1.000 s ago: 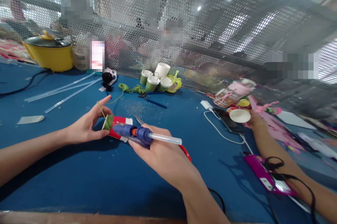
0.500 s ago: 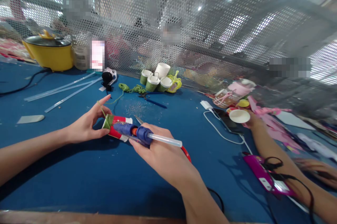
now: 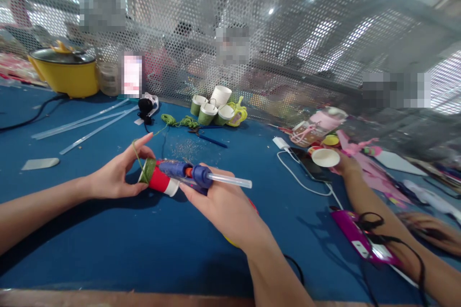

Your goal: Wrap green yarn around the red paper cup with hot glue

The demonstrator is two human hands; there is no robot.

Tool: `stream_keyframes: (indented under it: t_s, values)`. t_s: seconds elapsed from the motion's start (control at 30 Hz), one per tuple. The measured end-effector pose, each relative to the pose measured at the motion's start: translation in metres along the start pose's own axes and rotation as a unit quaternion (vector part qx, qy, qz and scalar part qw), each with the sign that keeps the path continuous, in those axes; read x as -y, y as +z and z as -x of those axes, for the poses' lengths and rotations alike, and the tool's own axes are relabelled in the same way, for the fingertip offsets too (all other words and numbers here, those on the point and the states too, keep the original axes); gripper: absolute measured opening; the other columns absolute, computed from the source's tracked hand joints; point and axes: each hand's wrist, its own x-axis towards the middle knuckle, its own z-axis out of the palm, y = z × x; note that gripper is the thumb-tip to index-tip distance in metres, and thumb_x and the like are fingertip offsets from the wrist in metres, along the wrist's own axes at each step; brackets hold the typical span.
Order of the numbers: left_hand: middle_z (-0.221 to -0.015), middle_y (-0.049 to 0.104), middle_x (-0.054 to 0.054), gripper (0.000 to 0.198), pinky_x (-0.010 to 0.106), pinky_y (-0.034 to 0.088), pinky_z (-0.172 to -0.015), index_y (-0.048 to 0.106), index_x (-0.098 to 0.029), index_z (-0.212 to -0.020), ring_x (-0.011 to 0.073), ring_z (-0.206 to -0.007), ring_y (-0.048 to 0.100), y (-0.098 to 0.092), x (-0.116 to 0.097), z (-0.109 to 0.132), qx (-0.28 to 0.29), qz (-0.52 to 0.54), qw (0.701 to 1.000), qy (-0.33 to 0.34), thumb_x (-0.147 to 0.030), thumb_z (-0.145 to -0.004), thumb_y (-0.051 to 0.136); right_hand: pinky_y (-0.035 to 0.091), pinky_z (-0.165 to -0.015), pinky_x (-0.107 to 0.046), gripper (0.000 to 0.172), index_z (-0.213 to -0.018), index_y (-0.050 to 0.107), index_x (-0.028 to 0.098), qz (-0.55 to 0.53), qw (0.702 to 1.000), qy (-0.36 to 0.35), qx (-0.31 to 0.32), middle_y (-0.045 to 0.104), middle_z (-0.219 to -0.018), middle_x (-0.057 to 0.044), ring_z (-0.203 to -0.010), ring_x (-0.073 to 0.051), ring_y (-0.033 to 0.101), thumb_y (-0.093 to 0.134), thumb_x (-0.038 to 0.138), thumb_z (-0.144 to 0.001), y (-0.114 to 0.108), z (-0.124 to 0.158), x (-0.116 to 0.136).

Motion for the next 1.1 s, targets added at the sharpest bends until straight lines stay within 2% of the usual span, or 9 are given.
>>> stream_keyframes:
  t_s: [0.27, 0.4, 0.6, 0.73, 0.9, 1.1]
  values:
    - [-0.107, 0.049, 0.008, 0.090, 0.040, 0.041, -0.095, 0.007, -0.022, -0.144, 0.0209, -0.099, 0.051, 0.0007, 0.0033, -0.0004, -0.003, -0.003, 1.000, 0.025, -0.015, -0.071, 0.060, 0.052, -0.063, -0.029, 0.016, -0.079, 0.067, 0.024, -0.017, 0.999, -0.010, 0.031, 0.071, -0.079, -0.003, -0.073, -0.019, 0.066, 0.052, 0.027, -0.084, -0.0048, 0.0031, 0.0028]
    - [-0.108, 0.050, 0.008, 0.090, 0.039, 0.041, -0.094, 0.008, -0.021, -0.144, 0.0215, -0.100, 0.051, 0.0003, 0.0017, 0.0002, 0.001, -0.001, 1.000, 0.024, -0.014, -0.071, 0.060, 0.052, -0.061, -0.027, 0.016, -0.083, 0.066, 0.024, -0.043, 0.999, 0.004, 0.021, 0.070, -0.080, -0.002, -0.070, -0.017, 0.065, 0.051, 0.029, -0.085, -0.0028, 0.0027, 0.0002]
    - [-0.110, 0.051, 0.010, 0.089, 0.040, 0.040, -0.097, 0.010, -0.020, -0.144, 0.0228, -0.104, 0.052, -0.0004, -0.0010, 0.0005, 0.010, -0.013, 0.999, 0.036, -0.014, -0.071, 0.060, 0.052, -0.068, -0.028, 0.016, -0.086, 0.067, 0.022, -0.046, 0.998, 0.043, 0.008, 0.070, -0.082, 0.000, -0.074, -0.018, 0.065, 0.055, 0.033, -0.083, 0.0025, 0.0000, -0.0037]
    - [-0.112, 0.051, 0.010, 0.089, 0.041, 0.039, -0.099, 0.009, -0.021, -0.144, 0.0232, -0.105, 0.052, -0.0002, 0.0005, 0.0003, 0.014, -0.022, 0.999, 0.044, -0.013, -0.071, 0.060, 0.052, -0.065, -0.026, 0.017, -0.084, 0.068, 0.023, -0.066, 0.997, 0.026, 0.024, 0.071, -0.081, 0.000, -0.074, -0.018, 0.065, 0.053, 0.031, -0.084, -0.0008, 0.0028, -0.0034]
    - [-0.113, 0.051, 0.010, 0.088, 0.041, 0.041, -0.098, 0.008, -0.021, -0.144, 0.0226, -0.105, 0.053, -0.0011, 0.0015, 0.0011, 0.020, -0.036, 0.997, 0.064, -0.013, -0.072, 0.059, 0.051, -0.059, -0.026, 0.019, -0.079, 0.069, 0.023, -0.083, 0.993, 0.061, 0.064, 0.071, -0.075, 0.001, -0.065, -0.017, 0.065, 0.053, 0.032, -0.083, -0.0044, 0.0047, -0.0051]
    - [-0.114, 0.051, 0.010, 0.088, 0.039, 0.043, -0.096, 0.009, -0.022, -0.144, 0.0226, -0.106, 0.054, -0.0019, 0.0007, 0.0021, 0.027, -0.049, 0.995, 0.081, -0.012, -0.072, 0.059, 0.052, -0.068, -0.027, 0.017, -0.086, 0.069, 0.023, -0.090, 0.994, 0.064, 0.026, 0.072, -0.079, 0.002, -0.074, -0.019, 0.066, 0.057, 0.034, -0.081, 0.0003, -0.0021, -0.0059]
